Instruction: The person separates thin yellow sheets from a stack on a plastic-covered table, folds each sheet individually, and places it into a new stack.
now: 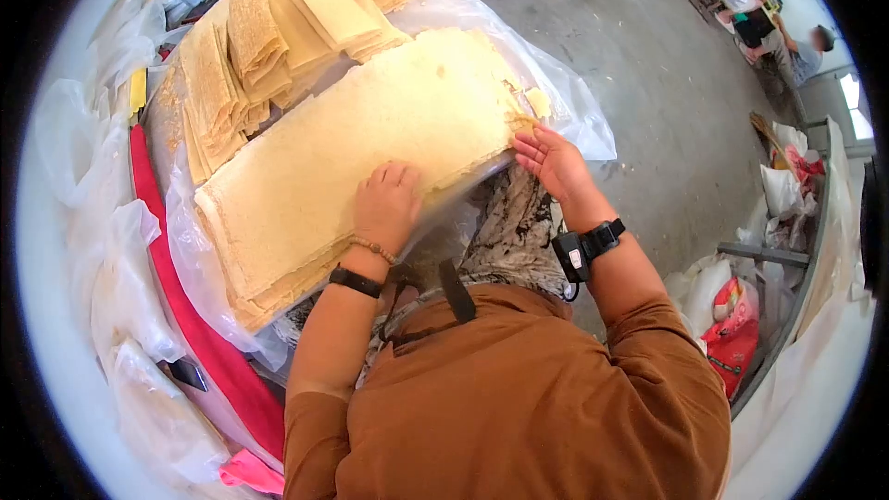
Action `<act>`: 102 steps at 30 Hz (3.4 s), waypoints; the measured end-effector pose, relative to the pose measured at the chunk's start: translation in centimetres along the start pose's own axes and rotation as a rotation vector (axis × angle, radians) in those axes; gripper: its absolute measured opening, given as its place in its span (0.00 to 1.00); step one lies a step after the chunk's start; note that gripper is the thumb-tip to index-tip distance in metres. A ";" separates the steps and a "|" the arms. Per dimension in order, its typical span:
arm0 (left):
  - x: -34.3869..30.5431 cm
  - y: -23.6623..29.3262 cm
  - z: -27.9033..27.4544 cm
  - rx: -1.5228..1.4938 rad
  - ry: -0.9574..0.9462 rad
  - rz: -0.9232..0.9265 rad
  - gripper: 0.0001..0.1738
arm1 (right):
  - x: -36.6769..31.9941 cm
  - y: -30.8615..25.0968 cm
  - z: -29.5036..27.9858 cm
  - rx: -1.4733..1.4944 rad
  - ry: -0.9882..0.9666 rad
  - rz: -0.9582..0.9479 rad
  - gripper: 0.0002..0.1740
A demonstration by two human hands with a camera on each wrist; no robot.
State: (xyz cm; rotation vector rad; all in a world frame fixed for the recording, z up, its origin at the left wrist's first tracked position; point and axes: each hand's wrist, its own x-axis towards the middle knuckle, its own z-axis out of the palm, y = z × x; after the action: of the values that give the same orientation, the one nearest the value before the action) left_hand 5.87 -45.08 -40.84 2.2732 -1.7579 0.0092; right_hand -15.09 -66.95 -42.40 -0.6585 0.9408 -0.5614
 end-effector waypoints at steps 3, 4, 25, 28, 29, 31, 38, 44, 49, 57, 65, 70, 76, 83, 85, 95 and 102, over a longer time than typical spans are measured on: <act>0.3 -0.1 -0.3 -0.002 -0.067 -0.026 0.25 | 0.9 0.7 -0.7 -0.238 0.120 -0.072 0.29; 0.6 0.0 -0.5 -0.014 -0.067 -0.039 0.24 | 0.8 0.7 -0.6 -0.225 0.100 -0.072 0.28; 2.5 2.9 -2.2 -0.061 -0.095 -0.242 0.30 | -0.8 -1.1 9.7 -0.383 -0.220 -0.200 0.15; 3.9 3.6 -2.1 -0.110 0.023 -0.345 0.26 | -0.9 0.0 9.9 -0.430 -0.456 -0.263 0.13; 4.2 3.1 -1.7 -0.119 0.059 -0.331 0.23 | -1.3 0.2 9.9 -0.449 -0.487 -0.199 0.18; 4.0 2.1 -1.3 -0.186 0.182 -0.327 0.19 | -2.7 0.3 10.2 -0.485 -0.494 -0.179 0.24; -2.5 -3.2 -3.4 -0.984 0.347 -0.937 0.18 | -1.3 4.0 9.0 -1.376 -0.452 -0.810 0.32; -11.1 -6.0 0.9 -1.620 0.712 -1.280 0.23 | -1.4 5.9 11.5 -1.432 -0.443 -0.822 0.25; -12.9 -7.1 1.4 -1.684 0.792 -1.319 0.25 | -1.8 8.2 17.1 -1.286 -0.324 -0.359 0.26; -13.7 -9.6 -1.5 -1.435 0.301 -1.387 0.32 | -1.6 11.6 24.5 -1.568 -0.416 -0.139 0.32; -19.8 -9.5 -4.1 -1.479 0.187 -1.363 0.37 | 3.8 10.7 16.5 -0.958 -0.266 -0.041 0.26; -23.0 -9.5 -2.3 -1.089 0.319 -1.364 0.31 | 6.2 4.7 11.6 -1.376 -0.154 -0.150 0.30; -18.0 -7.8 -2.1 -1.080 0.242 -1.292 0.24 | -0.4 4.7 14.2 -1.648 -0.118 -1.023 0.26; -16.4 -6.4 -0.6 -1.514 0.243 -1.297 0.15 | -6.6 9.4 12.9 -1.745 -0.772 -1.187 0.34; -16.7 -5.1 -0.7 -1.593 0.183 -1.270 0.14 | -5.4 10.8 12.0 -1.711 -0.746 -1.184 0.34; -16.5 -1.9 -0.6 -1.846 0.118 -1.274 0.15 | -4.9 8.3 11.5 -1.681 -0.879 -1.177 0.36; -16.3 -1.1 -0.3 -1.877 0.018 -1.239 0.14 | -3.7 9.3 11.2 -1.648 -0.813 -1.135 0.41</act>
State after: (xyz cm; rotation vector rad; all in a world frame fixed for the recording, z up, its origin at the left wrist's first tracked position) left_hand 2.60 -29.29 -43.51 1.2230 0.2873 -1.1702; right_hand -5.74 -55.19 -42.37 -2.7326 -0.0726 -0.2749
